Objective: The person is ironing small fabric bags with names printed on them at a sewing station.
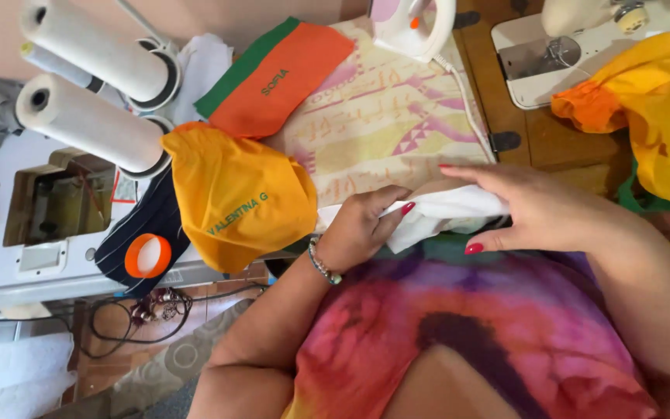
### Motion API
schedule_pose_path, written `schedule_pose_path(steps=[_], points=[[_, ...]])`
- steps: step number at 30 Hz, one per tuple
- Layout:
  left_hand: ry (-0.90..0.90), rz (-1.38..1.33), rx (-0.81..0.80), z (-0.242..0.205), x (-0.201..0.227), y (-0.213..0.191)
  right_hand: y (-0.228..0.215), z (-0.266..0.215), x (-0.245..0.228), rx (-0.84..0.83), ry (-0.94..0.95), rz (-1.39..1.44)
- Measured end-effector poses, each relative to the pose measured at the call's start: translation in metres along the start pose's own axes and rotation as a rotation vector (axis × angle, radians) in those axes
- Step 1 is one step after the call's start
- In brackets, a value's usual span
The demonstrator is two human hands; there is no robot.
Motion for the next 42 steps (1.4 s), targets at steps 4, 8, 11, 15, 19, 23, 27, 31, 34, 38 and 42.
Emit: schedule_pose_path(steps=[4,8,11,15,19,23,27,31,34,38,42], points=[[-0.043,-0.012,0.003,0.001,0.017,-0.010,0.028,0.018,0.043,0.223,0.092,0.184],[-0.084,-0.063,0.006,-0.009,0.014,-0.014,0.032,0.011,0.066,0.337,0.097,0.406],[-0.054,-0.092,-0.020,-0.014,0.019,-0.014,0.028,0.001,0.063,0.440,0.118,0.531],[0.054,0.090,-0.020,-0.020,0.030,-0.020,0.029,-0.005,0.065,0.547,0.059,0.627],[-0.070,0.318,-0.093,-0.041,0.019,-0.020,0.023,-0.023,0.048,0.619,-0.207,0.501],[-0.127,0.238,-0.092,-0.073,0.001,-0.013,0.042,0.006,0.127,0.671,-0.138,0.673],[-0.267,0.066,-0.031,-0.100,-0.029,0.011,0.069,0.035,0.182,0.615,-0.143,0.707],[-0.158,-0.109,0.106,-0.089,-0.010,-0.002,0.089,0.050,0.261,0.603,-0.115,0.727],[-0.180,-0.262,0.300,-0.095,-0.016,-0.018,0.084,0.045,0.293,0.635,-0.085,0.740],[-0.148,-0.517,0.485,-0.112,-0.034,-0.026,0.061,0.003,0.237,0.678,-0.065,0.793],[-0.152,-0.432,0.387,-0.097,-0.021,-0.021,0.037,-0.028,0.108,0.491,-0.110,0.612]])
Point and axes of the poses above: each hand's wrist, its own z-axis towards the middle knuckle, its own y-axis out of the palm, x = y × z, the point moved 5 cm from there along z, towards the middle knuckle, and after that the axes turned 14 degrees about y, right-handed, at the moved point
